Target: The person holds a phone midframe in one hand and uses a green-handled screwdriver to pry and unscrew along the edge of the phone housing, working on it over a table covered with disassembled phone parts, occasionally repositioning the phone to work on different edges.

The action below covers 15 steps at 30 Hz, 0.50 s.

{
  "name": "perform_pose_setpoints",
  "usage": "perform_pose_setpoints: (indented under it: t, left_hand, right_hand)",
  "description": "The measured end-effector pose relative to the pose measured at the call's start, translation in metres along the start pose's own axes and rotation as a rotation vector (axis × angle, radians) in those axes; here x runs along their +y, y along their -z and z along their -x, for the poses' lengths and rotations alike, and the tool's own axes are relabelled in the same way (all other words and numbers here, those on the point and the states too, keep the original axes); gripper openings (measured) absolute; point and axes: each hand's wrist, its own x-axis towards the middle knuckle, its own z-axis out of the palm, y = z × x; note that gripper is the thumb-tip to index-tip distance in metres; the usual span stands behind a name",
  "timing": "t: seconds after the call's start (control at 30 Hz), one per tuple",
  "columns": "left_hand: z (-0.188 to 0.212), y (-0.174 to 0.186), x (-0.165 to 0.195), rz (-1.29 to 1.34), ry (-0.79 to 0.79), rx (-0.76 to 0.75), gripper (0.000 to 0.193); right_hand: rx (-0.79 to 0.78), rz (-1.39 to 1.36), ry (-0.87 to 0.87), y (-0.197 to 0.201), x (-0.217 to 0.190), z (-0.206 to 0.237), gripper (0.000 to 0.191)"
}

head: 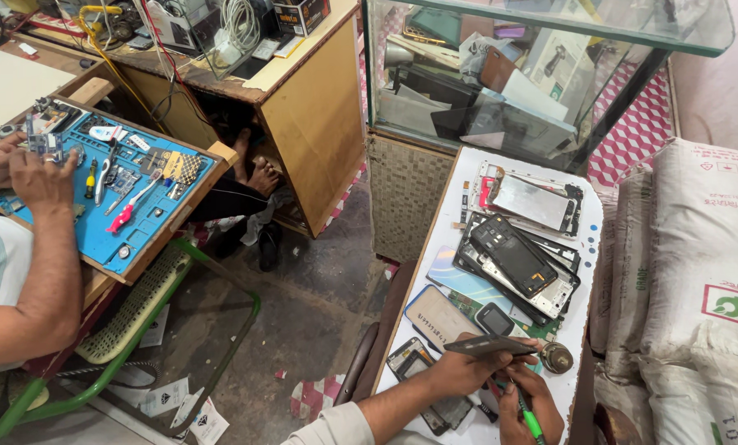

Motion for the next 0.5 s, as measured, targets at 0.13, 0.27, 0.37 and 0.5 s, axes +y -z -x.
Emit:
perform_pose_setpoints:
  t: [0.13,0.27,0.37,0.5]
  left_hand:
    - [0.0,0.001,0.0,-0.004,0.074,0.015,0.039]
    - [-0.001,0.002,-0.006,0.012,0.099,0.017,0.04]
    - [-0.002,0.001,-0.012,0.024,0.105,0.013,0.042]
    - [-0.004,0.003,-0.015,0.041,0.118,0.011,0.042]
  right_hand:
    - [0.009,0.073,-0.039,0.0,-0.001,0.002,0.022]
    - [0.023,0.045,0.007,-0.001,0.003,0.002,0.022]
    - [0.027,0.024,-0.007,-0.001,0.004,0.002,0.023]
    - [0.027,0.011,-0.011,0.0,0.002,0.003,0.026]
